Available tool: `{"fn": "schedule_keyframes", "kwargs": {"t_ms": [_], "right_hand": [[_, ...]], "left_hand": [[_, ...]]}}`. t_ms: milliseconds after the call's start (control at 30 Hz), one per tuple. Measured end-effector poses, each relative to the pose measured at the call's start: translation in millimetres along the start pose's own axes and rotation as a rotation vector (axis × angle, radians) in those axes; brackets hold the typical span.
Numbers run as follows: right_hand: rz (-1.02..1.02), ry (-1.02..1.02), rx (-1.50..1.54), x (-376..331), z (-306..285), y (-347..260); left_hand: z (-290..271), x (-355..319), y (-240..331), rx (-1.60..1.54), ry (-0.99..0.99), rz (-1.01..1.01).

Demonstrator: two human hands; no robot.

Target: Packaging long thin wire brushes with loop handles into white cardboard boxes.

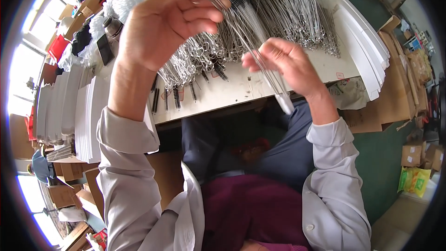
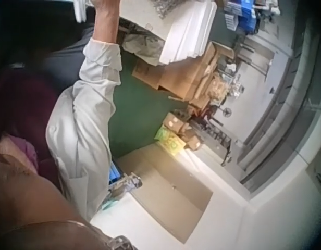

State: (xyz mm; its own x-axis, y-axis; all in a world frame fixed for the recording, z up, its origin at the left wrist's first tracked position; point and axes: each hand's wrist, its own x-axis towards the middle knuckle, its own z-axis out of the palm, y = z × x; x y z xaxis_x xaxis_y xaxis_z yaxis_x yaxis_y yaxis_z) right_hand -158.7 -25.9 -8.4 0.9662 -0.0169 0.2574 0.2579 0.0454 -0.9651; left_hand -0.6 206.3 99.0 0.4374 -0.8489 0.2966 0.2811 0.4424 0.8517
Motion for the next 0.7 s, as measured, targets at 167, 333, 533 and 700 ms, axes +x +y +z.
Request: {"fn": "schedule_keyframes", "kwargs": {"t_ms": [167, 333, 533, 700], "right_hand": [[0.273, -0.027, 0.262, -28.5, 23.9, 11.5], [0.329, -0.028, 0.379, -52.3, 35.4, 32.5], [0.486, -0.015, 0.346, -80.0, 45.2, 42.4], [0.540, 0.018, 0.230, -90.7, 50.9, 45.8]], "left_hand": [[2.2, -8.8, -26.8, 0.134, 0.154, -0.082], [-1.4, -28.1, -51.0, 0.389, 0.307, -0.158], [-17.2, -40.7, -72.1, 0.731, 0.282, -0.117], [-25.7, -53.0, -82.3, 0.993, 0.327, -0.123]]}}
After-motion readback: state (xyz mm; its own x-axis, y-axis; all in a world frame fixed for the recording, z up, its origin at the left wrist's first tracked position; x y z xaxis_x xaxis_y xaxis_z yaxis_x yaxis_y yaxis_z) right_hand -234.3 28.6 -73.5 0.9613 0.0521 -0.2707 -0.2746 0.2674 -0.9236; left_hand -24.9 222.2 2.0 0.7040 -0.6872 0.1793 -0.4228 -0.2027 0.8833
